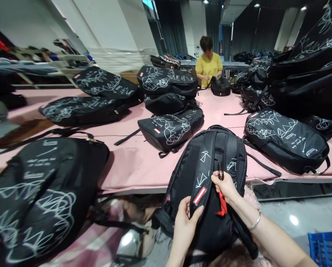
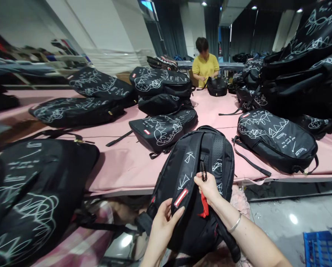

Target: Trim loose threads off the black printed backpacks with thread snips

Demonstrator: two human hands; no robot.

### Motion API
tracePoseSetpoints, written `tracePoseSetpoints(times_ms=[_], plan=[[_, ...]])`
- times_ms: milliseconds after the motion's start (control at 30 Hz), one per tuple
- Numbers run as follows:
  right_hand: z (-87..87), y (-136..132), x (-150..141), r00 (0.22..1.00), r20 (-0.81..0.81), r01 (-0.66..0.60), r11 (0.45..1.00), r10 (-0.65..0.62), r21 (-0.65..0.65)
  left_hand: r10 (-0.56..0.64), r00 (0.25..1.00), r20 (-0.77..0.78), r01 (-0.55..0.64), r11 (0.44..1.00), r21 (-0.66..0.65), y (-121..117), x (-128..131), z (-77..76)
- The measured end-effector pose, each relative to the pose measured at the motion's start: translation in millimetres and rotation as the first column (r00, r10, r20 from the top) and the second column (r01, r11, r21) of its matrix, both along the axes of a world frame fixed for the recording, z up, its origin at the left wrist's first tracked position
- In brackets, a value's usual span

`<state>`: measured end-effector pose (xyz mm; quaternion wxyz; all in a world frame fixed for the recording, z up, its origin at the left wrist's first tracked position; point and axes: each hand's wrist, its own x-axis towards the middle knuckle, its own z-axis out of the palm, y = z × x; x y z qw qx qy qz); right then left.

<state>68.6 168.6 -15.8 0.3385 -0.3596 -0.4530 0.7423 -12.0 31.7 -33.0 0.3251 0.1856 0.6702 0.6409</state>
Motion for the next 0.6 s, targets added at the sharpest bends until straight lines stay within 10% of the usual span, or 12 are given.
tracePoseSetpoints(times_ms=[400,600], plan=[[-14.7,0,1,0.995,0.096,-0.011,0.996,0.002,0.086,-0.126,0.992,0.002,0.126,0.992,-0.014,-6,-8,-0.3],[-7.7,-18,27,0.971,0.239,-0.088,0.9,-0.019,0.428,-0.1,0.984,0.149,0.097,0.995,0.022,3,-6,16.7]])
